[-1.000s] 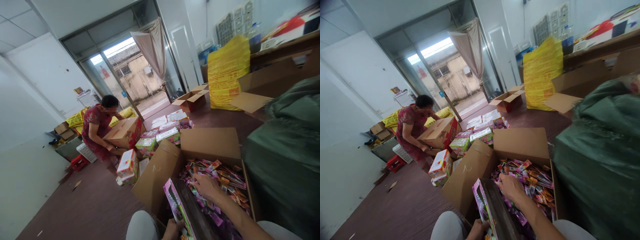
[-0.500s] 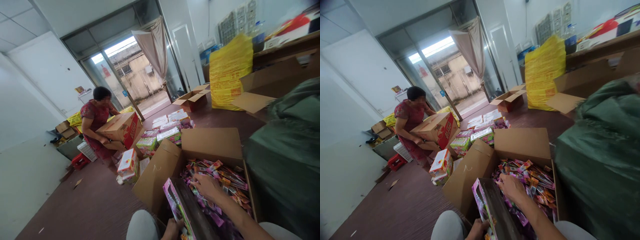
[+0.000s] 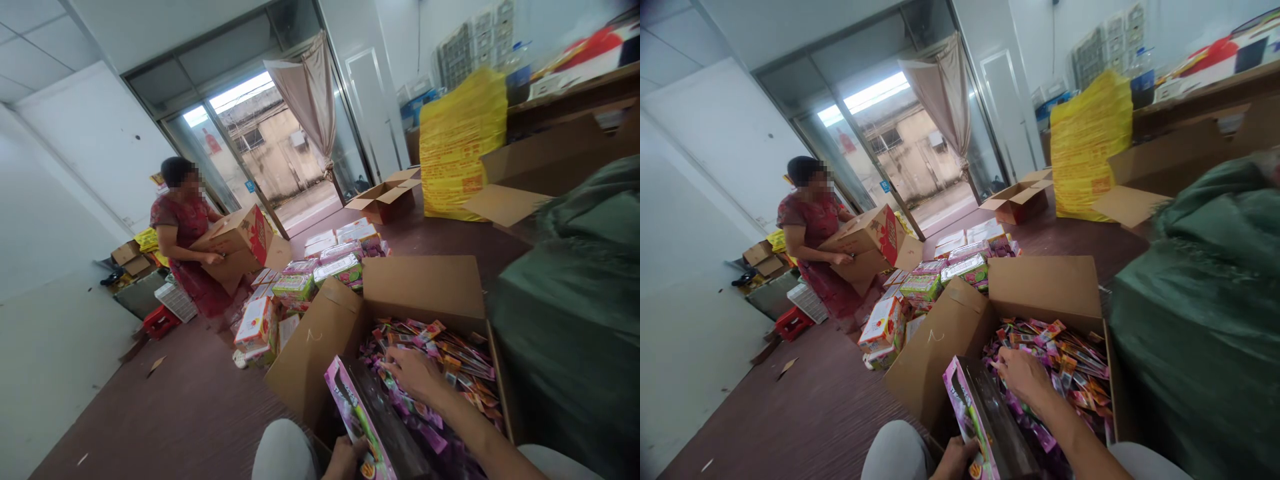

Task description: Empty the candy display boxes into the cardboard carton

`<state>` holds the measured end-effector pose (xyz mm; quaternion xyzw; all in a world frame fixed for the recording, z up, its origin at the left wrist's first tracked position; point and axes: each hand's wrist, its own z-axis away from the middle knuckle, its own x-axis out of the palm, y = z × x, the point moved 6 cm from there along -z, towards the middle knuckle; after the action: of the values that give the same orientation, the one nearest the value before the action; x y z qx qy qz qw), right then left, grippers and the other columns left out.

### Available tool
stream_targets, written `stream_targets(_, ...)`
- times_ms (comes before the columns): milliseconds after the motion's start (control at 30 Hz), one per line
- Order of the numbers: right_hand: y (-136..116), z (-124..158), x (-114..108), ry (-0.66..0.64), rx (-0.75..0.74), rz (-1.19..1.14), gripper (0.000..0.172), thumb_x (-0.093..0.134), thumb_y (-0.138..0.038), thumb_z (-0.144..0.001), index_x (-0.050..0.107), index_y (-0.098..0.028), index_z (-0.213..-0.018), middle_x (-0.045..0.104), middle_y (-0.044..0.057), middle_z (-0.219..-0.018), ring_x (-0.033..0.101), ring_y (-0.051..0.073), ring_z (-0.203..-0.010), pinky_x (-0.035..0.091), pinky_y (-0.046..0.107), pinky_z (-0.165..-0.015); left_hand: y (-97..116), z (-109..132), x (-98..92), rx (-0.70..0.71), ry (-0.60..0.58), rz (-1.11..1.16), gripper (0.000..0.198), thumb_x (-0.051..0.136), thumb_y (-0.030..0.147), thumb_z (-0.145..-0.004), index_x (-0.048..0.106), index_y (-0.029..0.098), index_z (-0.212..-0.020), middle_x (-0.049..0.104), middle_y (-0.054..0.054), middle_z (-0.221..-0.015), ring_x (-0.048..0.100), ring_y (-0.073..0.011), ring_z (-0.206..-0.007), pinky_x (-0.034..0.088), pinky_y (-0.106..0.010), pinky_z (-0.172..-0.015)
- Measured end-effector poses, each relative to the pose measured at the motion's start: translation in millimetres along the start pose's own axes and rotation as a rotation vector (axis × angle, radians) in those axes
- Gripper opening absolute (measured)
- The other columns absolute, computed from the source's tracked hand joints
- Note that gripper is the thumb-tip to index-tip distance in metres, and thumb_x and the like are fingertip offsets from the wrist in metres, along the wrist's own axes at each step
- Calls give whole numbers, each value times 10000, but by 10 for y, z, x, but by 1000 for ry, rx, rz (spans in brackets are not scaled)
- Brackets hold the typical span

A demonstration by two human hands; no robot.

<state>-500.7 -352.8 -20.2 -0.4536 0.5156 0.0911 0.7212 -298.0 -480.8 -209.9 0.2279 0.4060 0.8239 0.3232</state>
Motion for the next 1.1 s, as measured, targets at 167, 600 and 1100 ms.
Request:
stream_targets(167,31,-22,37,-2,-1,20,193,532,-273,-959,696,-176,-926,746,116,-963,679,262,-934,324,287,-661,103,57,24,88,-36,-58,526,902,455,-422,771,64,-749,746,-170,-791,693,-331,-888,514,-396,-873)
stream_targets(600,42,-19,52,12,10,39,196,534,-294,-956,694,-189,-915,746,97,-945,676,247,-945,301,277,-632,120,56,34,103,-24,-90,594,903,547,-358,783,101,-732,769,-138,-795,704,-322,-808,510,-428,-862)
stream_targets(1100,12,3,13,-24,20,50,218,530,-307,-965,707,-182,-938,747,117,-967,681,258,-943,302,279,-634,210,118,55,131,-25,-113,673,917,569,-319,802,91,-779,759,-127,-765,690,-305,-826,505,-401,-859)
